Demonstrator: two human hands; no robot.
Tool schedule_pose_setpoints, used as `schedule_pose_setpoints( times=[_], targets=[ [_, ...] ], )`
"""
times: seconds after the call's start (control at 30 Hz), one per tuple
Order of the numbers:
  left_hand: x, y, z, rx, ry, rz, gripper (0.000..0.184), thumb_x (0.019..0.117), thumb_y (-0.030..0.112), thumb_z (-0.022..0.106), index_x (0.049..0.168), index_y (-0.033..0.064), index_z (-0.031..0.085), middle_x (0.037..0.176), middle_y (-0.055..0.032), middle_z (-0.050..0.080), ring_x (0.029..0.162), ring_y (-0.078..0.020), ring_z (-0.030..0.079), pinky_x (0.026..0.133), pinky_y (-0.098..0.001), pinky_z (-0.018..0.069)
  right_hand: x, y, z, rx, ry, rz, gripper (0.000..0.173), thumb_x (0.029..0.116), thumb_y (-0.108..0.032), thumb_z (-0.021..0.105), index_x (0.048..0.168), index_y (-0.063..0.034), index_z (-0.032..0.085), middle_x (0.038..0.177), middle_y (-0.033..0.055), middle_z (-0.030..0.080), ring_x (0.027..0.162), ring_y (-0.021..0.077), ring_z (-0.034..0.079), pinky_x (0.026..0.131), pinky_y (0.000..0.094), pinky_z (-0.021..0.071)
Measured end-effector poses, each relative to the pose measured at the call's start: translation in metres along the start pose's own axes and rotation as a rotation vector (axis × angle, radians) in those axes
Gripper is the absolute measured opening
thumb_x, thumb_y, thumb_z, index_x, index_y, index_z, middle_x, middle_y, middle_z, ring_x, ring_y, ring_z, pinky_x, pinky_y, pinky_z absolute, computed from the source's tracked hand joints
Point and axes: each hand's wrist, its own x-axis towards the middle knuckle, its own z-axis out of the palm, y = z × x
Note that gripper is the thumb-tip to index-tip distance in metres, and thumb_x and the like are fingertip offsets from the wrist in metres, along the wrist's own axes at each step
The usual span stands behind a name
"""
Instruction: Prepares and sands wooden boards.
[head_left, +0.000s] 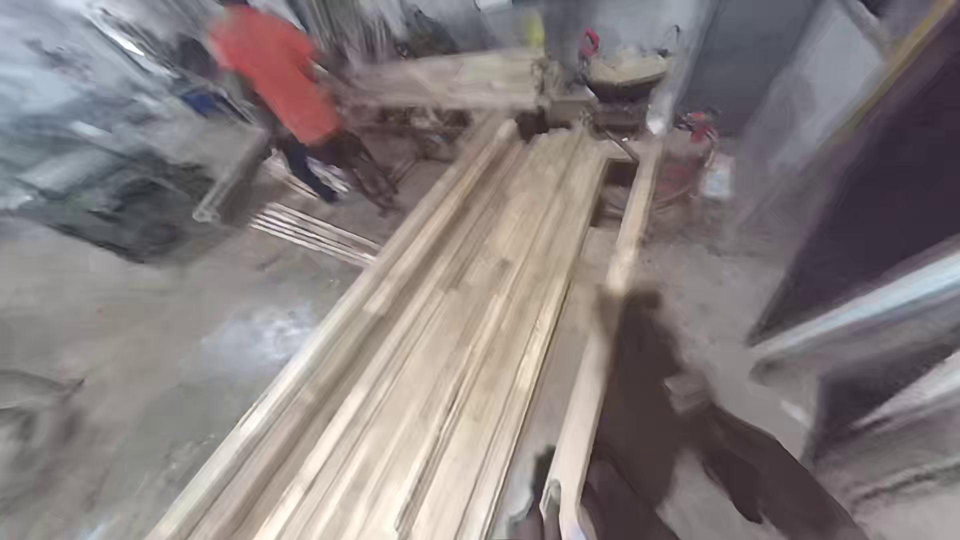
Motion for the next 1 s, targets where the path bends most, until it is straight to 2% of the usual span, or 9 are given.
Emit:
schedule_pose_setpoints(
  times=[0.13,0.3,0.37,0.43,0.5,0.6,0.73,0.87,1.0],
  targets=[
    [0.014,-0.042,0.073,0.157,0.128,-0.109,0.081,0.1011,0.071,0.023,0.094,0.0093,0.076,0.077,-0.0145,0.072,0.078,-0.035,0.073,0.069,-0.0605,0.0577,-0.021,0.01,-0.017,-0.003,-0.019,0.025,0.028,0.1049,-0.024,0.049,0.119,-0.0083,0.067,0.076,0.0071,0.065,0.052,0.0135,0.059,0.044,0.0283,0.052],
    [0.017,-0.058,0.092,0.193,0.167,-0.271,0.09,0.1,0.075,0.014,0.095,0.0095,0.076,0.087,-0.019,0.074,0.089,-0.0408,0.073,0.073,-0.0656,0.0554,-0.001,0.019,-0.025,0.024,-0.066,0.112,0.032,0.1095,-0.028,0.044,0.114,-0.0036,0.064,0.081,0.0101,0.068,0.066,0.0198,0.068,0.062,0.0354,0.0606],
    [0.016,-0.058,0.095,0.228,0.286,-0.205,0.085,0.0975,0.078,0.023,0.106,0.0098,0.074,0.09,-0.0193,0.074,0.086,-0.0408,0.074,0.069,-0.0641,0.056,0.012,0.017,-0.025,0.038,-0.08,0.133,0.031,0.1102,-0.027,0.042,0.108,-0.0042,0.063,0.079,0.0068,0.066,0.067,0.0172,0.066,0.064,0.0331,0.0593],
    [0.024,-0.042,0.101,0.284,0.419,-0.045,0.094,0.0862,0.085,0.044,0.136,0.0065,0.061,0.117,-0.0252,0.068,0.101,-0.0442,0.07,0.078,-0.0641,0.0574,0.03,0.012,-0.026,0.025,-0.094,0.133,0.03,0.1103,-0.027,0.043,0.11,-0.0037,0.063,0.083,0.006,0.067,0.071,0.0163,0.066,0.067,0.0328,0.0594],
    [0.044,-0.018,0.112,0.401,0.491,0.122,0.095,0.0821,0.074,0.063,0.147,0.0051,0.052,0.132,-0.0304,0.059,0.113,-0.05,0.062,0.085,-0.0657,0.0535,0.054,0.005,-0.029,-0.013,-0.13,0.108,0.03,0.1093,-0.028,0.045,0.115,-0.0055,0.065,0.087,0.0042,0.068,0.074,0.0143,0.066,0.07,0.0317,0.059],
    [0.072,0.007,0.12,0.509,0.42,0.135,0.055,0.0972,0.017,0.064,0.148,0.0019,0.048,0.128,-0.0301,0.06,0.112,-0.0479,0.063,0.088,-0.0599,0.0554,0.092,-0.003,-0.038,-0.078,-0.209,0.095,0.034,0.1086,-0.027,0.047,0.129,-0.0051,0.064,0.098,0.0079,0.07,0.079,0.0166,0.066,0.073,0.0338,0.0587],
    [0.071,0.031,0.07,0.308,0.049,-0.183,0.048,0.0944,0.034,0.069,0.133,0.006,0.064,0.127,-0.0241,0.064,0.115,-0.0424,0.065,0.093,-0.0621,0.0545,0.131,-0.032,-0.045,-0.137,-0.294,0.119,0.035,0.1082,-0.025,0.044,0.128,-0.0028,0.064,0.094,0.0089,0.071,0.07,0.0151,0.065,0.063,0.0301,0.0569],
    [0.084,0.003,0.052,-0.012,-0.077,-0.274,0.037,0.0926,0.04,0.07,0.103,0.005,0.075,0.091,-0.0155,0.074,0.088,-0.0319,0.071,0.083,-0.06,0.0554,0.169,-0.047,-0.059,-0.15,-0.338,0.178,0.037,0.1104,-0.021,0.041,0.137,-0.0005,0.056,0.11,0.012,0.071,0.08,0.0181,0.069,0.07,0.0316,0.0596],
    [0.096,0.007,0.048,-0.348,-0.262,-0.19,0.038,0.0923,0.023,0.065,0.125,0.0049,0.067,0.11,-0.009,0.074,0.103,-0.02,0.07,0.096,-0.0465,0.0563,0.204,-0.062,-0.066,-0.34,-0.374,0.153,0.036,0.1097,-0.022,0.045,0.137,-0.0017,0.059,0.118,0.0098,0.071,0.088,0.0178,0.071,0.076,0.0325,0.0614]
  ],
)
